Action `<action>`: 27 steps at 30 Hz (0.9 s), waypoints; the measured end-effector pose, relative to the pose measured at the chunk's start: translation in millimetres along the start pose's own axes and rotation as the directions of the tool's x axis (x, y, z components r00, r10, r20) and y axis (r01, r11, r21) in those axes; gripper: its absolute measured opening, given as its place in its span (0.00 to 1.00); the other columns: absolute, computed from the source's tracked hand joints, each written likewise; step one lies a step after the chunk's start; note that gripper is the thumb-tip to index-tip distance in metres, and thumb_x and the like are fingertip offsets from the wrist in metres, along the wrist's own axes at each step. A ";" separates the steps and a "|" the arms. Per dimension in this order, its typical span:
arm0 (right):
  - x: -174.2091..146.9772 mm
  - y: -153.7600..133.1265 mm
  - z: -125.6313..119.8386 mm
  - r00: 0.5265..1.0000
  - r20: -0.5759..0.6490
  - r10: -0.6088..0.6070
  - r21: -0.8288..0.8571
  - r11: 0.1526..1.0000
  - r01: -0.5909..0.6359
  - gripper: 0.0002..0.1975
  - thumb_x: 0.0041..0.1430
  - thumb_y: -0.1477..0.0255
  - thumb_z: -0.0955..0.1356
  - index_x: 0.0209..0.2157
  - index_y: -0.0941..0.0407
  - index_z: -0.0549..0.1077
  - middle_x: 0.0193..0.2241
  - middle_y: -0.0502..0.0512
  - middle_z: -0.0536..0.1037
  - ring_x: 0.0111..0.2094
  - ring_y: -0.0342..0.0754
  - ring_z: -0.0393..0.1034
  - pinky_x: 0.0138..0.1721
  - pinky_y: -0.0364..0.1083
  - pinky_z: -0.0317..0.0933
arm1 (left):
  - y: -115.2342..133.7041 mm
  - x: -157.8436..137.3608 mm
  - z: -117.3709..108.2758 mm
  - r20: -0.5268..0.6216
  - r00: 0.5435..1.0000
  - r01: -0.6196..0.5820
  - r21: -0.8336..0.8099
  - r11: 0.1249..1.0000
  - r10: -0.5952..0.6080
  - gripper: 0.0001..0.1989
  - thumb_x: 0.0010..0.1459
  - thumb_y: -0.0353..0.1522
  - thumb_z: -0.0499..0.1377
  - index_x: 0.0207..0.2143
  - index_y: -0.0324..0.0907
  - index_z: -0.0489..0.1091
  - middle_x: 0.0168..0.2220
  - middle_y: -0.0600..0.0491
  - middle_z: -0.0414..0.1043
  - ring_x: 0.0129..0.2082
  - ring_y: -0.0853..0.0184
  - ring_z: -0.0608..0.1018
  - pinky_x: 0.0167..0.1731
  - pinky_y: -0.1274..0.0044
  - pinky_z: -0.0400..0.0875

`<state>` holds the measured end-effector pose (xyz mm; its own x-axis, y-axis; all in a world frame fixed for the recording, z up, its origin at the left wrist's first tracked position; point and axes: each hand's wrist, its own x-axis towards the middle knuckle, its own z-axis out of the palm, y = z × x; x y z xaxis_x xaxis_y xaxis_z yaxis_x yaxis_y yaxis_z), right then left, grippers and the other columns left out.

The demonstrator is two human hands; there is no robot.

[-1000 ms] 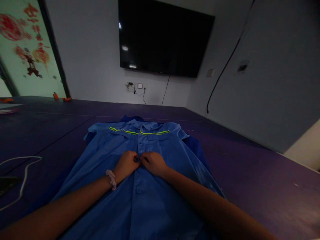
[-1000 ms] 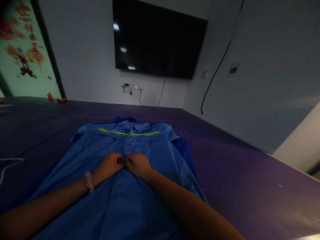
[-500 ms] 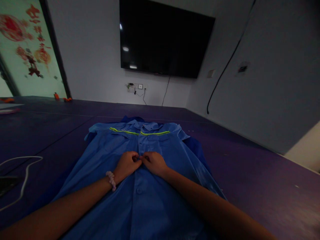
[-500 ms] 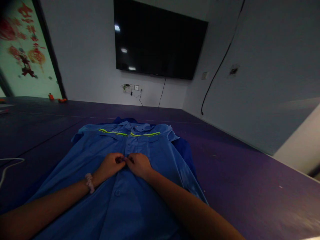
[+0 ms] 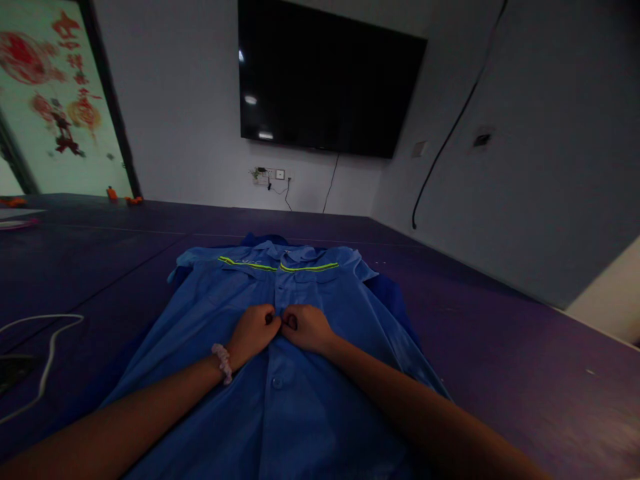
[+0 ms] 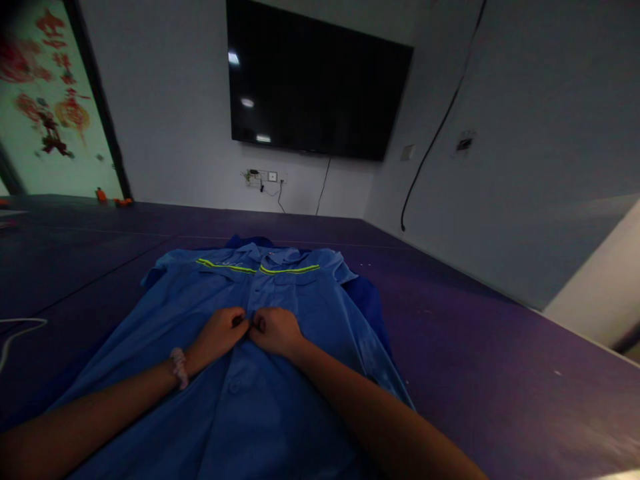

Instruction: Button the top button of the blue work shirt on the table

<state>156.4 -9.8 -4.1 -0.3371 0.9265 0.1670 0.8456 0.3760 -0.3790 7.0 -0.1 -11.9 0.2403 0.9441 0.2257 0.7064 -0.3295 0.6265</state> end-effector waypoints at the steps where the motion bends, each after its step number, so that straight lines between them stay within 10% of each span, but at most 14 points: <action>1: -0.1 -0.4 -0.4 1.000 0.004 -0.003 -0.004 1.000 0.003 0.07 0.51 0.69 0.66 0.31 0.56 0.73 0.26 0.48 0.75 0.27 0.41 0.66 0.25 0.39 0.48 | -0.2 0.2 -0.1 0.003 1.000 -0.005 0.003 1.000 0.005 0.11 0.50 0.27 0.51 0.16 0.40 0.59 0.17 0.58 0.60 0.20 0.72 0.64 0.21 0.80 0.50; 27: 2.7 -2.2 1.1 0.995 0.011 0.099 -0.071 0.993 -0.098 0.12 0.59 0.66 0.61 0.32 0.54 0.75 0.30 0.51 0.77 0.32 0.44 0.68 0.26 0.41 0.49 | -4.8 -0.4 -1.2 -0.015 1.000 -0.013 -0.101 0.995 0.012 0.12 0.52 0.32 0.51 0.17 0.40 0.63 0.17 0.57 0.61 0.20 0.71 0.65 0.23 0.79 0.52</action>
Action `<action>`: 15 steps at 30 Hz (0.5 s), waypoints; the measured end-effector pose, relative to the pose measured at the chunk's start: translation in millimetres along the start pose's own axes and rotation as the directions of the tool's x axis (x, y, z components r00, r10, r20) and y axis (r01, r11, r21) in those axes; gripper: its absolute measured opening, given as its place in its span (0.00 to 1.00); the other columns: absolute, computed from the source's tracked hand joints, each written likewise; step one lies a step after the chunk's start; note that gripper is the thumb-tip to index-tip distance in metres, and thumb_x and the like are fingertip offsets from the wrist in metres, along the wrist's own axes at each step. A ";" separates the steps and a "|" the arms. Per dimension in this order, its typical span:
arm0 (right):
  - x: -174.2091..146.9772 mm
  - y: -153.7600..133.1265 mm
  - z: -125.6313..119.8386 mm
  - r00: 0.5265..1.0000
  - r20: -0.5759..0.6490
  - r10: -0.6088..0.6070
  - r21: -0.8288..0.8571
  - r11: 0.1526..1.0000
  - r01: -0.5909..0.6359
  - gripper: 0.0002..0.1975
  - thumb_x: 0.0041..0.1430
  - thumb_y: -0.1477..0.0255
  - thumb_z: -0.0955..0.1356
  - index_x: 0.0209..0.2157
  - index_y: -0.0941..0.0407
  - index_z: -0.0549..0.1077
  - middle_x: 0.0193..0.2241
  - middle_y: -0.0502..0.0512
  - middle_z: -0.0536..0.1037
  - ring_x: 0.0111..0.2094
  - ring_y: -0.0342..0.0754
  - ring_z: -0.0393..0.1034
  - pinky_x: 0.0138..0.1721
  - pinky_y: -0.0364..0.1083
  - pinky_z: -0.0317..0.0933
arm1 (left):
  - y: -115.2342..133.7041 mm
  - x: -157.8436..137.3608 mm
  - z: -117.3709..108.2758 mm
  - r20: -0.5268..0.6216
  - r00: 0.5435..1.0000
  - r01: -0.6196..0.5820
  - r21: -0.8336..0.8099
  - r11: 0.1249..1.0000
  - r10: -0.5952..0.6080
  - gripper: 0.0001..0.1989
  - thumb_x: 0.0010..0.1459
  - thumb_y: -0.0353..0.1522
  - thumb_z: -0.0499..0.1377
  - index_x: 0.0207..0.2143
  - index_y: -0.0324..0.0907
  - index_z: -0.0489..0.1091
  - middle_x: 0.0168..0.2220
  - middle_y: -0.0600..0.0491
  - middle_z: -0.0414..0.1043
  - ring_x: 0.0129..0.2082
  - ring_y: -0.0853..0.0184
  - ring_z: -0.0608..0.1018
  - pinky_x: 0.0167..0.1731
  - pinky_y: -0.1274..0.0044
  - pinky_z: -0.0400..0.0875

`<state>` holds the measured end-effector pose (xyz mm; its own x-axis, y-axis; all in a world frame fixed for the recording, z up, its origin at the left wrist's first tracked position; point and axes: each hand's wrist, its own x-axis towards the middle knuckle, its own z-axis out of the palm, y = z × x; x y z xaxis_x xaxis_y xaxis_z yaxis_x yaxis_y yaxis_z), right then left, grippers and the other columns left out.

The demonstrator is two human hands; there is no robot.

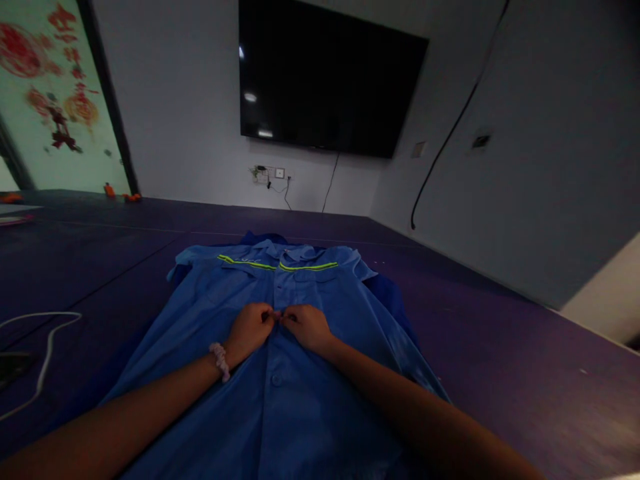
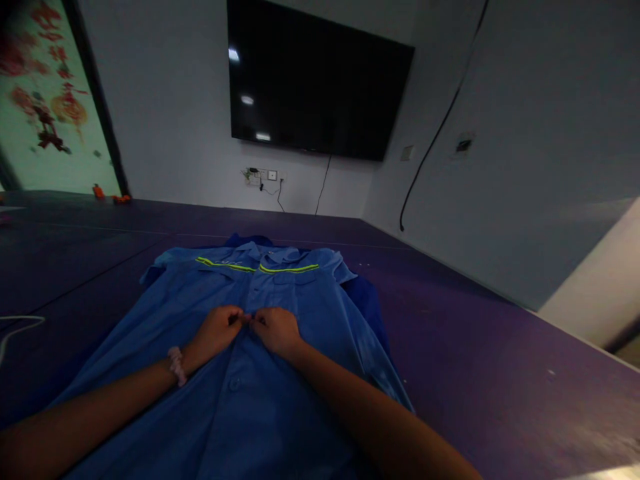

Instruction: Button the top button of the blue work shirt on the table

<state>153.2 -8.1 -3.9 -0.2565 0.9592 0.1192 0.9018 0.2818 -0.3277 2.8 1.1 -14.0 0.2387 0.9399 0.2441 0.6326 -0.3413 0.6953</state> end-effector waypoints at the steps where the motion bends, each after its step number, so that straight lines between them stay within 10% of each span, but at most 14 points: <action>1: -0.3 -0.1 0.5 1.000 -0.004 -0.002 -0.007 1.000 0.002 0.12 0.59 0.66 0.61 0.32 0.54 0.75 0.31 0.51 0.77 0.32 0.44 0.68 0.27 0.41 0.49 | 0.2 0.2 -0.3 0.009 1.000 -0.005 -0.006 1.000 0.005 0.12 0.51 0.31 0.51 0.17 0.40 0.63 0.17 0.57 0.61 0.20 0.71 0.65 0.23 0.79 0.52; 15: 1.8 3.2 1.3 1.000 0.006 -0.001 0.054 0.999 0.000 0.11 0.57 0.72 0.62 0.31 0.56 0.77 0.30 0.51 0.78 0.32 0.44 0.70 0.25 0.40 0.49 | 5.0 -2.5 -3.3 0.066 0.998 -0.024 0.041 0.999 0.022 0.08 0.42 0.32 0.58 0.17 0.40 0.61 0.16 0.60 0.60 0.20 0.72 0.65 0.21 0.81 0.52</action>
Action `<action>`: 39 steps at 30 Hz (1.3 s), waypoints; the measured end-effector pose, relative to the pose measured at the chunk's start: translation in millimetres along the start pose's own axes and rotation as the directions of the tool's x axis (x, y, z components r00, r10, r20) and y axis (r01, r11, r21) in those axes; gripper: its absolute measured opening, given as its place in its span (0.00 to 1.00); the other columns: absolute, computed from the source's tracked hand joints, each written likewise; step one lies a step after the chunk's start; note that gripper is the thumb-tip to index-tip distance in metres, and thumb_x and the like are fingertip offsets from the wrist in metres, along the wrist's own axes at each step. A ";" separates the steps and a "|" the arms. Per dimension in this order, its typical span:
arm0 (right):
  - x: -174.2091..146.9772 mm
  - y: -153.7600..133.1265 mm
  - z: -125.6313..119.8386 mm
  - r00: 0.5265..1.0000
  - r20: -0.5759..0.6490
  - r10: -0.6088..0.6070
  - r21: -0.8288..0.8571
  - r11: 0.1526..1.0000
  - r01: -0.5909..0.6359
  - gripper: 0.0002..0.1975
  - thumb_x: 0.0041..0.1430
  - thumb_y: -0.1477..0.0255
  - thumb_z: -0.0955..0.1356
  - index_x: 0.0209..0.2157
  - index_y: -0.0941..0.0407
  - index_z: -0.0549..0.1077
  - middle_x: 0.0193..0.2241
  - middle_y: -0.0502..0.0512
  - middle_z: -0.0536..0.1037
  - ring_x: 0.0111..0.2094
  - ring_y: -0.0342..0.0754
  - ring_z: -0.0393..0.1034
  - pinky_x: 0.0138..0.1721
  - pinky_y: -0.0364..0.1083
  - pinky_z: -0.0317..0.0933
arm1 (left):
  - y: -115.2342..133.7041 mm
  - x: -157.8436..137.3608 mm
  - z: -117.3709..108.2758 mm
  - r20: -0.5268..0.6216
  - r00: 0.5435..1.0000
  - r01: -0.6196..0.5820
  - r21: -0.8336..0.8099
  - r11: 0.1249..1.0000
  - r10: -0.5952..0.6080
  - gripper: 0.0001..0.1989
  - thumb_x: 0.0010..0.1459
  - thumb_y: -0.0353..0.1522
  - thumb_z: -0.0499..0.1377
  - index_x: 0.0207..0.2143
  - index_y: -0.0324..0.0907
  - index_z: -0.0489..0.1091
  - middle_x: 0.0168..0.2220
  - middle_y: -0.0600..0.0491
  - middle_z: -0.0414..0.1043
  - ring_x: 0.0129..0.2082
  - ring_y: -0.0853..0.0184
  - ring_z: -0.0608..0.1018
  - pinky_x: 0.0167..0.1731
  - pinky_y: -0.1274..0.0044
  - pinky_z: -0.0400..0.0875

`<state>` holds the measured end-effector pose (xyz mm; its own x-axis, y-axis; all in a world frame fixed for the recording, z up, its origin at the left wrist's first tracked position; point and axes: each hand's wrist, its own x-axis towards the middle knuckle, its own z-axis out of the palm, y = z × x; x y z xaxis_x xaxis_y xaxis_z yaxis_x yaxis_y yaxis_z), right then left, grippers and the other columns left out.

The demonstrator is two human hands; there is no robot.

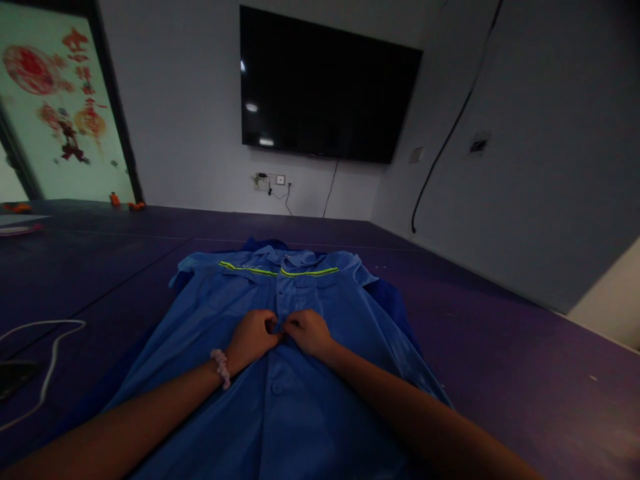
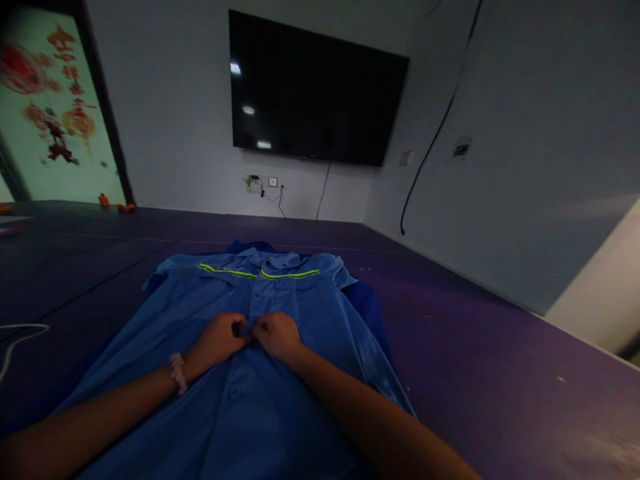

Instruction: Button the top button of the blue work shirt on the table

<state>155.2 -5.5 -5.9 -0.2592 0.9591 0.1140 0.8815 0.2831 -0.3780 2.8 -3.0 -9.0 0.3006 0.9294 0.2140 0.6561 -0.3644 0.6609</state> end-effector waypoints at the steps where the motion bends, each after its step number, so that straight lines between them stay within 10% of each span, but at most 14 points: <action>1: -0.3 -0.5 -0.1 1.000 -0.002 0.002 -0.001 1.000 -0.002 0.11 0.57 0.72 0.62 0.30 0.56 0.77 0.29 0.51 0.78 0.31 0.43 0.70 0.25 0.40 0.49 | -0.1 0.2 0.2 -0.002 1.000 0.005 0.004 1.000 -0.005 0.09 0.42 0.33 0.59 0.17 0.40 0.61 0.16 0.60 0.60 0.20 0.72 0.65 0.21 0.81 0.52; 39: -1.5 0.7 1.8 0.996 -0.012 -0.092 -0.076 0.993 0.091 0.13 0.59 0.72 0.59 0.33 0.56 0.75 0.32 0.53 0.78 0.33 0.44 0.70 0.28 0.41 0.50 | -5.6 1.6 3.5 0.018 0.998 -0.057 -0.080 0.995 0.058 0.06 0.46 0.30 0.54 0.19 0.39 0.66 0.17 0.57 0.64 0.20 0.70 0.67 0.22 0.80 0.54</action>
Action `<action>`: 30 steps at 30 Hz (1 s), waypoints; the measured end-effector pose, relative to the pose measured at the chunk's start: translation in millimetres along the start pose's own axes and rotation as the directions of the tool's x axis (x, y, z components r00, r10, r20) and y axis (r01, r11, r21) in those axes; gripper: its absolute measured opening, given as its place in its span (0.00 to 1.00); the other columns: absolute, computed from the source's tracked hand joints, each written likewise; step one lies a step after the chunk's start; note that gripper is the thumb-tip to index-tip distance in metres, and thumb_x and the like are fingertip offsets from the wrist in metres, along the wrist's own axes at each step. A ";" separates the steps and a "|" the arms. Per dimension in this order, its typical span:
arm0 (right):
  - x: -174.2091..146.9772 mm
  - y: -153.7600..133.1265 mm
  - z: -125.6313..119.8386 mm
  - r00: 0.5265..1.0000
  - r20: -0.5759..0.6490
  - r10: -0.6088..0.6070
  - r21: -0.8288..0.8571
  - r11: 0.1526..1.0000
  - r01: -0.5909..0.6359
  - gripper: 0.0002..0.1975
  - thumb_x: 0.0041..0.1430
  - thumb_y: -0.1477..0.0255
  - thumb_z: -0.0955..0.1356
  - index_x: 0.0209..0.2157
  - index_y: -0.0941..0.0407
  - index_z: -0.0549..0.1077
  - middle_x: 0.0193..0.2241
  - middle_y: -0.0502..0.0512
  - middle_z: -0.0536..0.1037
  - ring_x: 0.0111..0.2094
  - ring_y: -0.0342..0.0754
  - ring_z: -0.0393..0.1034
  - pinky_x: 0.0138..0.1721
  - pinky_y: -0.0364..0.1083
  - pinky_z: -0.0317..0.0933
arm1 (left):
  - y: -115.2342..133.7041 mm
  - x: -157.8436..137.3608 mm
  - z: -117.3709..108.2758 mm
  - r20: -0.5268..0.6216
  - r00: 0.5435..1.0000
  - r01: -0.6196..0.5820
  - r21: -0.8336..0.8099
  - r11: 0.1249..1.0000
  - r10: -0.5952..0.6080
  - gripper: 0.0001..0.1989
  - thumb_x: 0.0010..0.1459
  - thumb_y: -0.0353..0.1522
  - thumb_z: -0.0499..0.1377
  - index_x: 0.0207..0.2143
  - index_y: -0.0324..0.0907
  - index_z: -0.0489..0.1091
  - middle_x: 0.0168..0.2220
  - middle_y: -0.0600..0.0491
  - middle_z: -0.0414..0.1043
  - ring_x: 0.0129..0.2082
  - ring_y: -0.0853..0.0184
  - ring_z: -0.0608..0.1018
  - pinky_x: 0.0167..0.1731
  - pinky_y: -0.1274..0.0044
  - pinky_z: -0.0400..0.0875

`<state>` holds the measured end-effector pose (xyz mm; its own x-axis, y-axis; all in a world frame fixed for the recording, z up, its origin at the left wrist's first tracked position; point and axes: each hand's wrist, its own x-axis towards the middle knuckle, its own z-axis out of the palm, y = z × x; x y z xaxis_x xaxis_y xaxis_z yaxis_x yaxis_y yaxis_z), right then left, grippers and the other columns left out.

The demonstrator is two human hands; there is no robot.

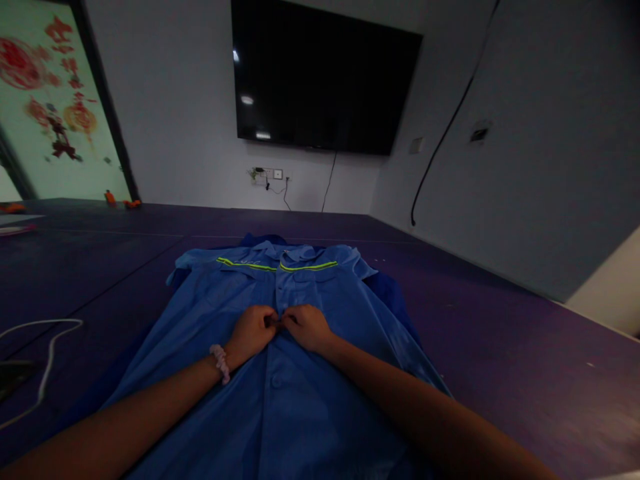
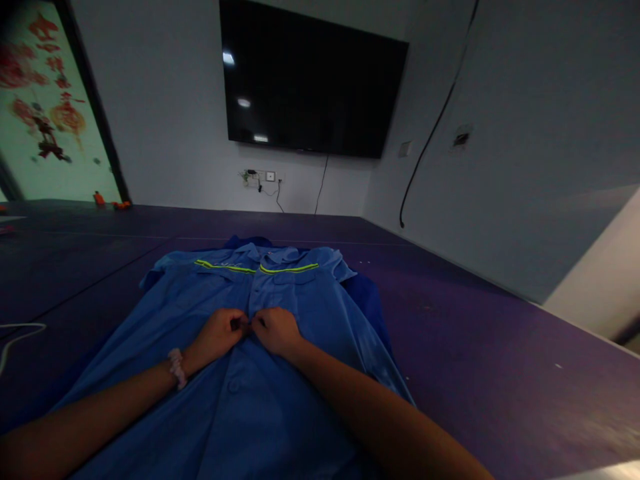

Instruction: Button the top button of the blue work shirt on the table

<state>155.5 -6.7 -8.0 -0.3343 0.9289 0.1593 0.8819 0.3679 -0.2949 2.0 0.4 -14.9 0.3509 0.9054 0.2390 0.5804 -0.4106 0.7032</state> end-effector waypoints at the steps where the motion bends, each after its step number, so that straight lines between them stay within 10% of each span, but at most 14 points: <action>1: -0.1 -0.2 -0.4 1.000 0.005 0.003 -0.002 1.000 -0.003 0.13 0.59 0.71 0.59 0.33 0.56 0.75 0.32 0.53 0.78 0.34 0.44 0.70 0.28 0.41 0.50 | -0.4 0.3 0.1 0.000 1.000 0.002 0.000 1.000 -0.002 0.05 0.45 0.29 0.54 0.19 0.39 0.66 0.17 0.57 0.64 0.20 0.70 0.66 0.22 0.80 0.54; 30: -2.4 -5.3 -7.1 1.000 0.027 -0.008 -0.036 0.999 0.009 0.14 0.60 0.71 0.58 0.35 0.56 0.74 0.33 0.53 0.77 0.34 0.44 0.69 0.28 0.41 0.50 | -0.5 0.2 -2.2 -0.011 1.000 -0.026 -0.027 0.999 0.026 0.05 0.45 0.29 0.54 0.20 0.38 0.68 0.18 0.57 0.66 0.21 0.71 0.67 0.22 0.81 0.56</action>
<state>154.1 -11.2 -0.1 -0.3499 0.9269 0.1360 0.8903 0.3742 -0.2594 0.2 1.0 -13.7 0.3574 0.8956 0.2648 0.5510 -0.4311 0.7145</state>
